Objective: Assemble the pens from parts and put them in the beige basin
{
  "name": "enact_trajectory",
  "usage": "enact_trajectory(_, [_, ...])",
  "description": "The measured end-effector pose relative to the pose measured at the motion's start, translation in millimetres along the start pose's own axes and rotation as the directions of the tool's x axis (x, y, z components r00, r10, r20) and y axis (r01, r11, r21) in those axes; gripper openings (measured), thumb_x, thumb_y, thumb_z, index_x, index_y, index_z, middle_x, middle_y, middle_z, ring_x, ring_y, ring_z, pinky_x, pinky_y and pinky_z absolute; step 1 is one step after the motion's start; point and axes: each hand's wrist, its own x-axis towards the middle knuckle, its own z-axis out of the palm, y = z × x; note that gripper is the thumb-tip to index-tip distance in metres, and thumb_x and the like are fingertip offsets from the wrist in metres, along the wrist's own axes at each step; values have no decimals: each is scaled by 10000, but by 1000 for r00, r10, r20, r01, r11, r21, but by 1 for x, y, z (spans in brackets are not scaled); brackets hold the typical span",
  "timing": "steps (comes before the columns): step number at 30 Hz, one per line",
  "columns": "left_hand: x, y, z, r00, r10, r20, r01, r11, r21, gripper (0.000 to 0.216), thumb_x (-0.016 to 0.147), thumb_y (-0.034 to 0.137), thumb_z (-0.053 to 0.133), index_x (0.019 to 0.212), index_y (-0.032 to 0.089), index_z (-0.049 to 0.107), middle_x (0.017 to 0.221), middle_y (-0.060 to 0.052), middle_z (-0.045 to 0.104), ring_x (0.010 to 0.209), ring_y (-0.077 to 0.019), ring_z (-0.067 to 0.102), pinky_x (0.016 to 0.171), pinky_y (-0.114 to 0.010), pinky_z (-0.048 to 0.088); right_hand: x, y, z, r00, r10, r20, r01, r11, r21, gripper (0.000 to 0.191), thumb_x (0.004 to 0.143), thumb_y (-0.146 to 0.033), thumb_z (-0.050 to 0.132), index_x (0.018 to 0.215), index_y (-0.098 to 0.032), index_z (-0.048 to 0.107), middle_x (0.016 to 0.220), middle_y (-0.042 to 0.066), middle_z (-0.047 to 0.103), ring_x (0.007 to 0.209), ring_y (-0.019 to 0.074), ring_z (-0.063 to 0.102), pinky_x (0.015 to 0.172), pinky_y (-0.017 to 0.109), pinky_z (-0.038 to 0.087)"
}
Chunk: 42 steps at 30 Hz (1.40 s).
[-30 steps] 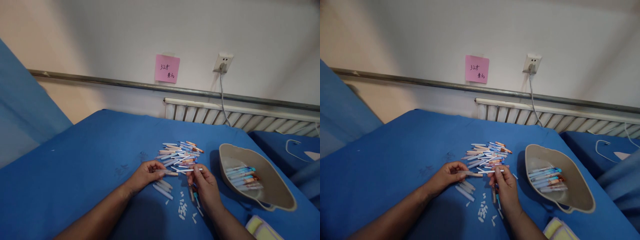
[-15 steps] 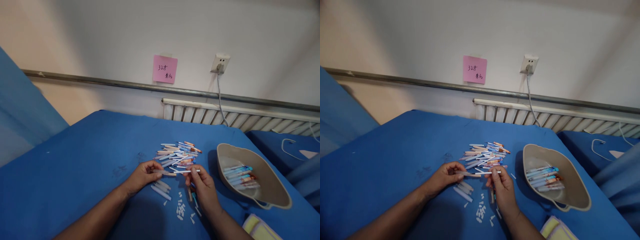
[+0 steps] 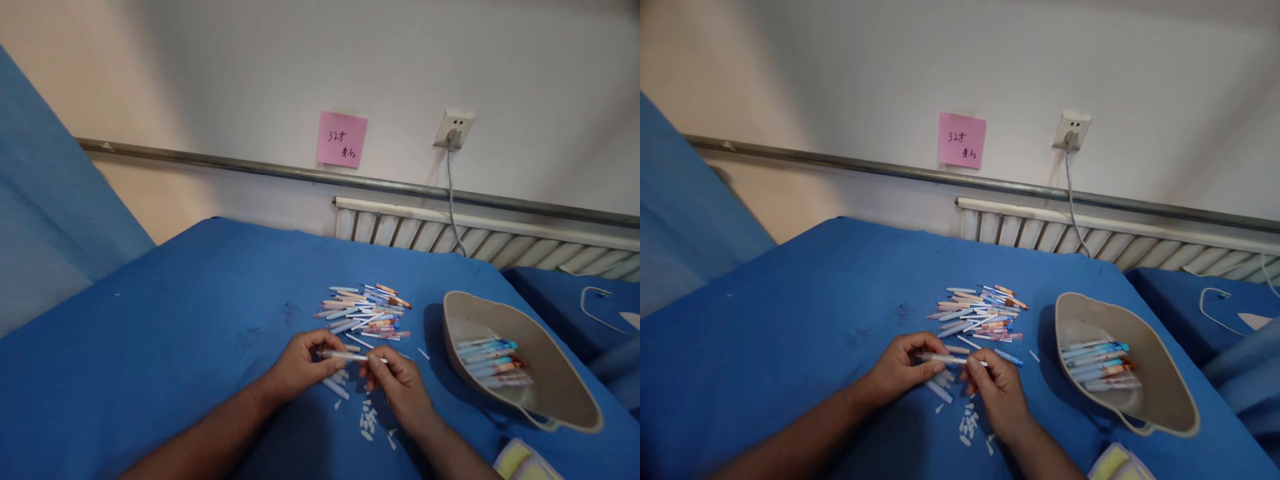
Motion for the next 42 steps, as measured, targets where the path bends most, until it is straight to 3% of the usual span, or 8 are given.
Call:
enact_trajectory(8, [-4, 2, 4, 1000, -5, 22, 5, 1000, -7, 226, 649, 302, 730, 757, 118, 656, 658, -7, 632, 579, -107, 523, 560, -207, 392, -6, 0, 5, 991, -7, 137, 15, 998, -57, 421, 927, -469, 363, 745, -159, 584, 625, 11, 596, 524, 106, 541, 543, 220, 418])
enact_trajectory(15, [-3, -2, 4, 997, -11, 72, 9, 1000, 21, 214, 659, 309, 721, 763, 132, 659, 686, -12, 648, 614, -124, 557, 590, -212, 414, -7, -3, 4, 996, -15, 91, 24, 996, -89, 429, 931, -473, 347, 721, -175, 573, 616, 2, 582, 562, 120, 545, 579, 230, 410])
enact_trajectory(19, [-4, -1, 4, 990, 39, 138, -61, 986, 155, 176, 736, 297, 652, 824, 145, 670, 727, -14, 647, 656, -137, 554, 606, -210, 411, -7, -7, 2, 993, -93, 74, 106, 972, -209, 391, 946, -431, 328, 734, -189, 551, 649, 4, 573, 615, 133, 541, 603, 235, 396])
enact_trajectory(26, [-5, 9, 3, 945, 172, 279, -283, 860, 425, 161, 841, 249, 516, 895, 202, 661, 809, -18, 649, 738, -155, 556, 691, -215, 397, -9, -14, 0, 975, -170, 146, 218, 867, -448, 234, 950, -308, 349, 847, -205, 532, 742, 20, 603, 691, 153, 559, 639, 238, 383])
enact_trajectory(33, [-4, 7, 1, 940, 157, 304, -295, 821, 489, 118, 814, 184, 512, 834, 203, 627, 761, 3, 621, 697, -142, 530, 661, -207, 372, -8, -19, 0, 956, -204, 213, 284, 830, -480, 232, 946, -315, 355, 928, -208, 560, 831, 42, 642, 767, 169, 591, 703, 258, 412])
enact_trajectory(37, [-3, 7, -1, 948, 146, 282, -265, 854, 447, 116, 804, 186, 516, 820, 195, 630, 729, 13, 595, 670, -135, 513, 626, -199, 365, -7, -18, -3, 962, -236, 140, 273, 873, -403, 269, 949, -327, 340, 975, -214, 582, 838, 40, 651, 780, 169, 602, 704, 254, 428])
enact_trajectory(42, [-2, 5, -2, 974, 104, 201, -173, 914, 366, 128, 791, 246, 550, 830, 170, 646, 712, 6, 594, 667, -143, 513, 621, -209, 381, 1, -10, -12, 966, -248, -73, 198, 891, -409, 314, 955, -316, 306, 972, -214, 603, 839, 45, 662, 785, 173, 613, 701, 268, 450])
